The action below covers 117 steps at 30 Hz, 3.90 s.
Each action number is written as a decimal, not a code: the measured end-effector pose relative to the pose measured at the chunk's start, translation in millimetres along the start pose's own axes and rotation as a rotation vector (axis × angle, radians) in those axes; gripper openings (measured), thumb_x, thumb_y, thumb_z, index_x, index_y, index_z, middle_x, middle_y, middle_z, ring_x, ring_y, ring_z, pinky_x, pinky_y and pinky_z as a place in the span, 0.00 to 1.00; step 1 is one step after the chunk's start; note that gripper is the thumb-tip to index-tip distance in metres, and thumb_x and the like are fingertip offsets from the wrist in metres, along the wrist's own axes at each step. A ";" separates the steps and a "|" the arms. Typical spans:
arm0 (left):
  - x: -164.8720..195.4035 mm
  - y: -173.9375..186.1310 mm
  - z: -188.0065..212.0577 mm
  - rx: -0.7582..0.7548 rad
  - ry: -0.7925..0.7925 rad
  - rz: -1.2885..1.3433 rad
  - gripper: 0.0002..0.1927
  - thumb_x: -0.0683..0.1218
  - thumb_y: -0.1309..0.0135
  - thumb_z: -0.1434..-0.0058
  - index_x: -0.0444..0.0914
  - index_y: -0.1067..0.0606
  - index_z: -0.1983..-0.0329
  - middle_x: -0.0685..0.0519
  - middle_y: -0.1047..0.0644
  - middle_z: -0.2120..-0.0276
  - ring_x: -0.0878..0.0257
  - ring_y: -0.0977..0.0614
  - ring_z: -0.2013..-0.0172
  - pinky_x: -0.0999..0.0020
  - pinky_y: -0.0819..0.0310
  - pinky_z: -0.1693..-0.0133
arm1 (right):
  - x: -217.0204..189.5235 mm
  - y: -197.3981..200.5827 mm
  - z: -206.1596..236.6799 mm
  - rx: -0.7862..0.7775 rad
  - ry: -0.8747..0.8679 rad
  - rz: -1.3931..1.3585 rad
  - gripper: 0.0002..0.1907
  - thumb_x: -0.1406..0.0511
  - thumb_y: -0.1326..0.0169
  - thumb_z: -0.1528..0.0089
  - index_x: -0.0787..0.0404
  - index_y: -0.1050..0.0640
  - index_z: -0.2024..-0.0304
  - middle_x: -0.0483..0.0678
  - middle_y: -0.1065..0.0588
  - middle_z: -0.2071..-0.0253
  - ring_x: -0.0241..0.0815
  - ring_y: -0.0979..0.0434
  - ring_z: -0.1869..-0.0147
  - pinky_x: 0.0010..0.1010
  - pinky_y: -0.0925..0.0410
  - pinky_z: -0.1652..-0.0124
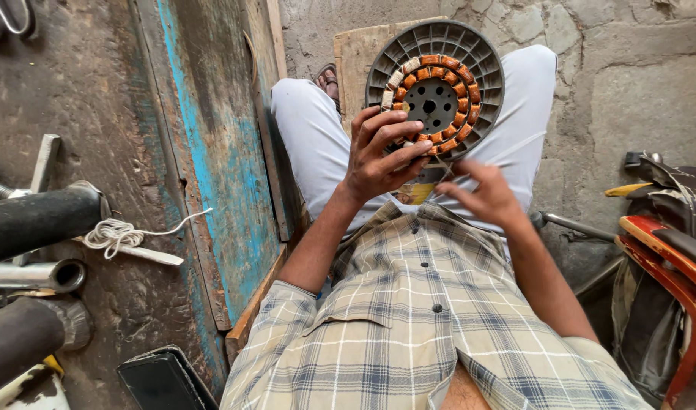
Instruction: The person sits on the ground with a motor stator on their lap and ties white string around the copper coil bundles, looping and knotting the cord by hand to secure the windings, working around the stator ring.
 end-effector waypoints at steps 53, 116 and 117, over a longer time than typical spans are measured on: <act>-3.3 -4.3 -6.1 -0.051 0.050 0.108 0.12 0.50 0.32 0.40 0.50 0.19 0.54 0.61 0.26 0.45 0.58 0.31 0.38 0.53 0.42 0.32 | -120.7 2.3 20.8 0.023 0.879 -0.443 0.26 0.56 0.60 0.24 0.61 0.28 0.73 0.46 0.35 0.76 0.44 0.34 0.69 0.38 0.38 0.59; 51.2 29.3 -1.0 -0.273 0.053 0.220 0.25 0.50 0.41 0.38 0.34 0.24 0.40 0.51 0.19 0.57 0.58 0.22 0.47 0.45 0.35 0.36 | -114.0 36.3 42.8 0.336 0.641 0.088 0.08 0.67 0.33 0.46 0.63 0.16 0.65 0.46 0.22 0.73 0.34 0.23 0.74 0.28 0.31 0.75; 56.7 24.5 3.1 -0.400 -0.033 0.204 0.28 0.50 0.39 0.42 0.31 0.24 0.40 0.53 0.18 0.61 0.58 0.20 0.51 0.40 0.38 0.36 | -116.8 31.9 40.9 0.312 0.668 0.108 0.08 0.67 0.33 0.46 0.62 0.16 0.65 0.46 0.22 0.72 0.34 0.22 0.74 0.27 0.30 0.75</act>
Point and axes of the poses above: each hand's wrist, its own z-axis away from the middle knuckle, its own y-axis out of the back of the hand, x = y × z, the point moved 5 cm from there along -z, towards the middle knuckle
